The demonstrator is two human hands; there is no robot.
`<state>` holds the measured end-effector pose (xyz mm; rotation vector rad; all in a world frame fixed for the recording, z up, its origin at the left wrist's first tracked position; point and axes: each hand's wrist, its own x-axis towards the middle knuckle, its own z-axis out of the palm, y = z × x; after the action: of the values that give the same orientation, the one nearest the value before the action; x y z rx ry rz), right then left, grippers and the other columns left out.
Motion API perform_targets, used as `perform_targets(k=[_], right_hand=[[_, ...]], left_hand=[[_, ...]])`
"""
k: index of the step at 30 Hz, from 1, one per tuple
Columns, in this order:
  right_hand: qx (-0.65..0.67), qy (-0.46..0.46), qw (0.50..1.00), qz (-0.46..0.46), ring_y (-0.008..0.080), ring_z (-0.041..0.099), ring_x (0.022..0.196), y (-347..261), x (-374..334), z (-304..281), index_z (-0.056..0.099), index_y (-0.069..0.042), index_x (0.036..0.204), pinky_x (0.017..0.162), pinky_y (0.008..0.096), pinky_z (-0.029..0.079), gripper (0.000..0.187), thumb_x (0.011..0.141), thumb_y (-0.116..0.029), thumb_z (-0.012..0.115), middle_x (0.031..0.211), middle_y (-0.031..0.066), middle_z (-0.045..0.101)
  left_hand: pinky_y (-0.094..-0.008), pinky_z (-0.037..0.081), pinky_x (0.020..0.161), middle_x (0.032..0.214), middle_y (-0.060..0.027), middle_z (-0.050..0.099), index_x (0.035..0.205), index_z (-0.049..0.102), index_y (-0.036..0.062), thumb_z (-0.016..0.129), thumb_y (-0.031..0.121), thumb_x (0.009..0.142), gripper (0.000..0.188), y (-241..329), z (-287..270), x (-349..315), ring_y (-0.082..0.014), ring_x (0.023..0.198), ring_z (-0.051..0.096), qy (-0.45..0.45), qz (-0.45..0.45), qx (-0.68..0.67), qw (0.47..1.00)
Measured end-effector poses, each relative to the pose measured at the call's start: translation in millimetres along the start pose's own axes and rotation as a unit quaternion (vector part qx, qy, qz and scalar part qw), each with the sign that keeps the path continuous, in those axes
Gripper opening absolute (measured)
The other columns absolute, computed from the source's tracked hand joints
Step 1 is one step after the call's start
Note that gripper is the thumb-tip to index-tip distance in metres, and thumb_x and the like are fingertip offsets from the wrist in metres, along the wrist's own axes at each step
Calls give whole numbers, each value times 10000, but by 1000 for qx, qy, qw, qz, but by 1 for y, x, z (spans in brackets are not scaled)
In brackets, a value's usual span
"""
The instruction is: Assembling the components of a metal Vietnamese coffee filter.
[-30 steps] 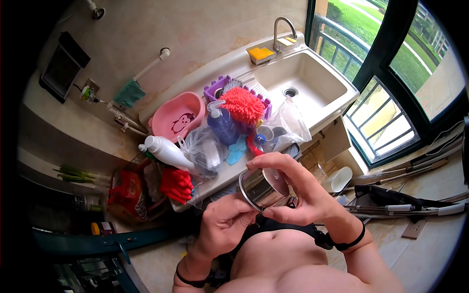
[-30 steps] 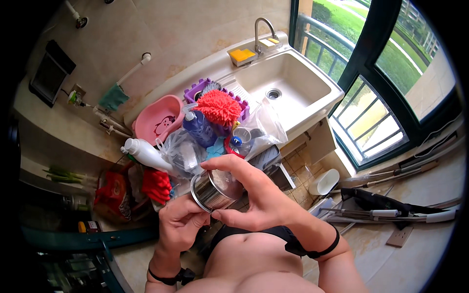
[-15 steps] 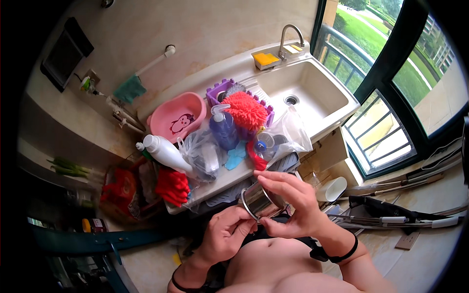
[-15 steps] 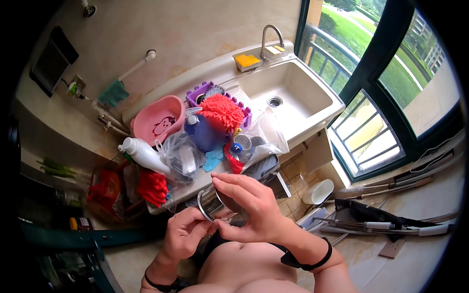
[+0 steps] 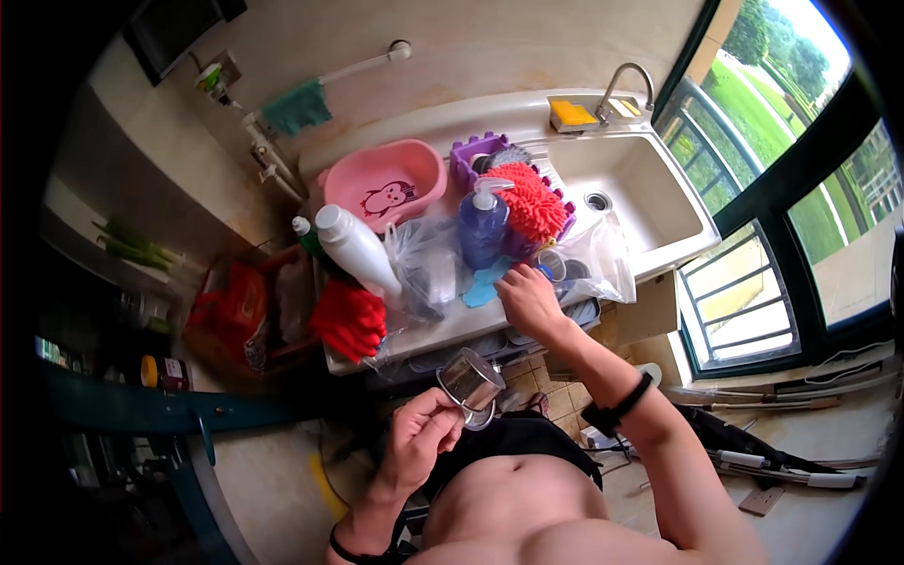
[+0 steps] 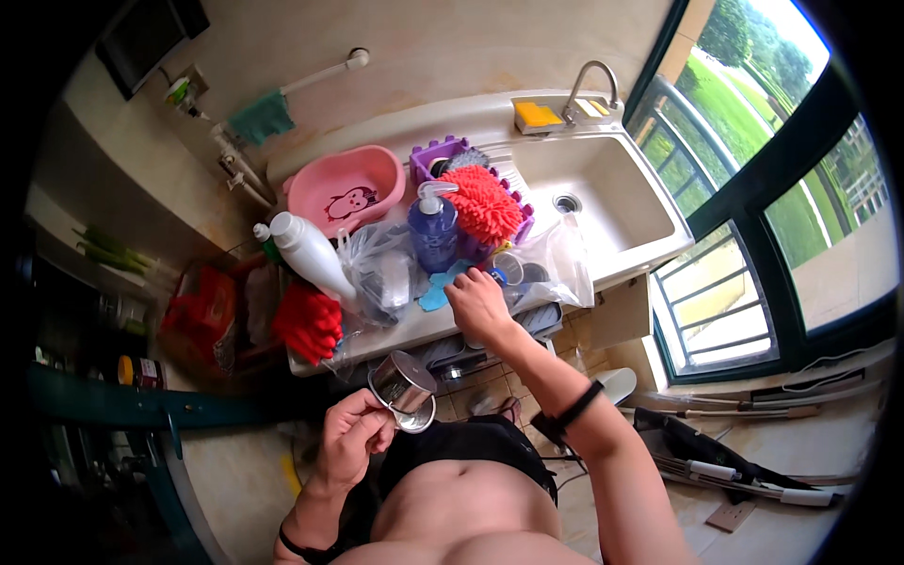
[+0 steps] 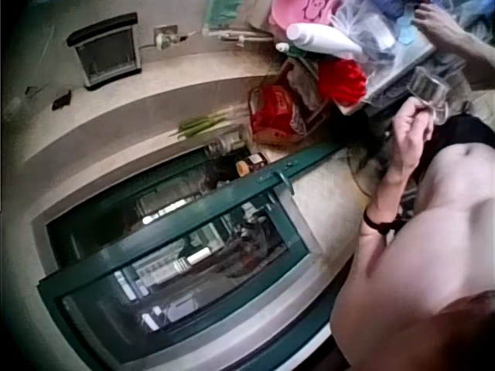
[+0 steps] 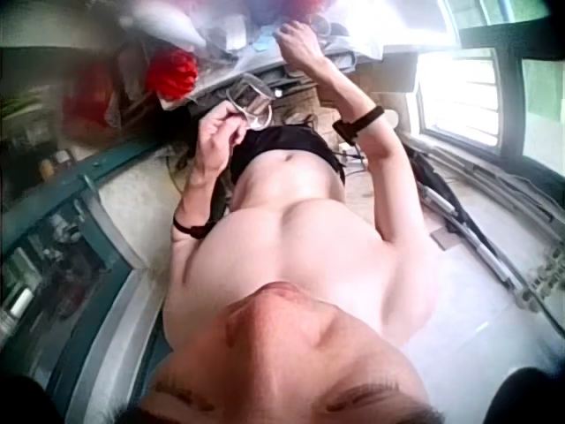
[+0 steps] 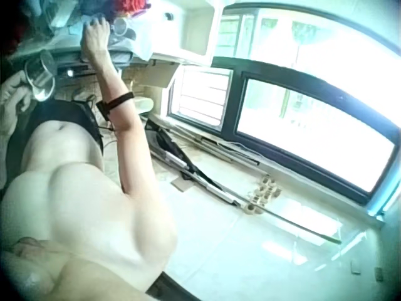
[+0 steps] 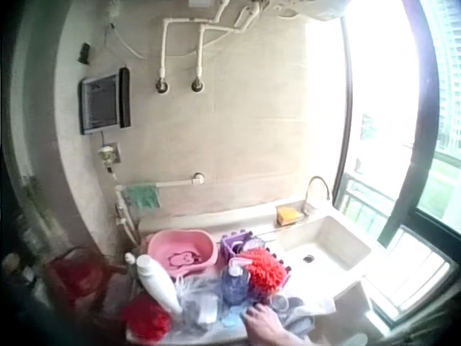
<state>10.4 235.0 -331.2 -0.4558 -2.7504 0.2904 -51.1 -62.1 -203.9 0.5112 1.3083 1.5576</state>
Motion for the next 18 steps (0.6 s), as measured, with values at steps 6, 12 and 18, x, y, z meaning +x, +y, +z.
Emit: perform_targets(k=[6, 12, 18], right_hand=[[-168, -58, 981, -74, 317, 636, 911, 18, 23, 75, 677, -93, 1000, 749, 437, 503, 172, 843, -126, 617, 941, 117, 625], [32, -8, 999, 19, 366, 683, 875, 5, 22, 23, 689, -81, 975, 728, 474, 553, 104, 884, -118, 655, 1054, 146, 643], [385, 41, 906, 171, 260, 747, 865, 4, 27, -10, 655, -36, 971, 680, 367, 550, 69, 978, -103, 643, 945, 176, 718]], left_hand=[[-208, 361, 525, 731, -27, 587, 993, 616, 18, 535, 61, 1006, 93, 13, -15, -21, -71, 594, 493, 36, 25, -56, 998], [-209, 405, 580, 767, -1, 561, 1009, 608, 22, 521, 92, 1051, 120, 1, -37, -28, -54, 639, 483, 60, 22, -75, 995], [-207, 402, 565, 754, -2, 562, 995, 609, 18, 529, 83, 1039, 113, 5, -20, -2, -56, 623, 483, 79, 15, -58, 995]])
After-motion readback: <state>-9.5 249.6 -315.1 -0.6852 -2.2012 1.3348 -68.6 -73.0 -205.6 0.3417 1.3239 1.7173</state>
